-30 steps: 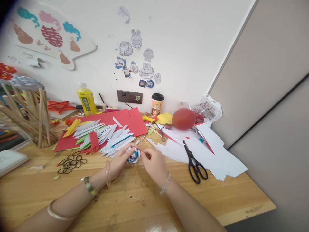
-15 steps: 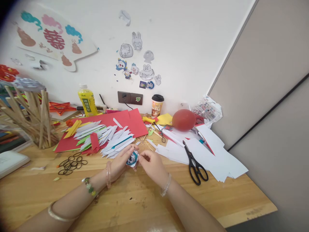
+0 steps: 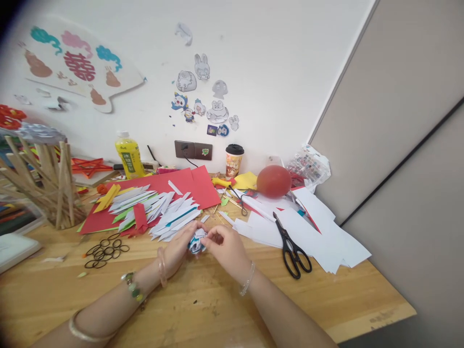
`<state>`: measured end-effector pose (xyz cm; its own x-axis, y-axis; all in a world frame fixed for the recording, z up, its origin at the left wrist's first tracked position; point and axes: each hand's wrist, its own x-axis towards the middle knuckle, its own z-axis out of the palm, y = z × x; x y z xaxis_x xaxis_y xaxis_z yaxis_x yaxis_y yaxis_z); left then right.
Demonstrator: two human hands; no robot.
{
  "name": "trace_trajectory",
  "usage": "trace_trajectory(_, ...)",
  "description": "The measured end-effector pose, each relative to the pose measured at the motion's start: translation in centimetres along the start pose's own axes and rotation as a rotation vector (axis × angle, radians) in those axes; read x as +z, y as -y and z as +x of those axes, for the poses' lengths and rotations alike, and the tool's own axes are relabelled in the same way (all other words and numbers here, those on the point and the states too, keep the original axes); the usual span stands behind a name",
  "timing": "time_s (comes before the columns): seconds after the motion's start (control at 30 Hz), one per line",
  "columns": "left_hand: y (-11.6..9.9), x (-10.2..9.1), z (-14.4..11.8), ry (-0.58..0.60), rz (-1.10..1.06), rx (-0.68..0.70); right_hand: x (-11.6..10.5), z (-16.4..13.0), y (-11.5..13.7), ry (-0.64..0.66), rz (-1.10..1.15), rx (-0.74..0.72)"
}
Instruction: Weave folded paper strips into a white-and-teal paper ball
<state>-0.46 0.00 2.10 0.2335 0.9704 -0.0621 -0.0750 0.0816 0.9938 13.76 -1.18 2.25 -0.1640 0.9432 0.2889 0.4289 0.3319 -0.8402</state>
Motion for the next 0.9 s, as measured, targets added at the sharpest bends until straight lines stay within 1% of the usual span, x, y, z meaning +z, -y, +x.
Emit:
trace_trajectory(0.1,0.1,0.0,0.1,0.041,-0.084,-0.006,0.1,0.2,-0.3,0.021,0.071,-0.004)
trace_trajectory(0.2,0.2,-0.1,0.1,0.056,-0.135,-0.008,0.0,0.3,-0.4,0.025,0.050,-0.026)
trace_trajectory(0.3,0.1,-0.1,0.2,0.065,-0.158,0.008,-0.2,0.1,0.0,0.002,-0.072,-0.075)
trace_trajectory(0.43,0.1,0.0,0.4,0.118,-0.192,0.040,-0.5,-0.1,0.6,-0.070,-0.312,-0.203)
trace_trajectory(0.5,0.4,-0.1,0.7,0.136,-0.208,0.054,-0.6,-0.1,0.6,-0.084,-0.369,-0.243)
trace_trajectory(0.57,0.9,-0.3,1.0,0.124,-0.188,0.080,-0.7,0.0,0.5,-0.094,-0.413,-0.272)
trace_trajectory(0.7,1.5,-0.6,1.5,0.066,-0.057,0.160,-0.5,0.0,0.2,-0.121,-0.527,-0.357)
trace_trajectory(0.8,1.8,-0.7,1.7,0.042,-0.007,0.166,-0.4,-0.1,0.1,-0.118,-0.596,-0.417)
trace_trajectory(0.9,1.9,-0.8,1.7,0.004,0.062,0.166,-0.3,-0.2,0.1,-0.124,-0.604,-0.425)
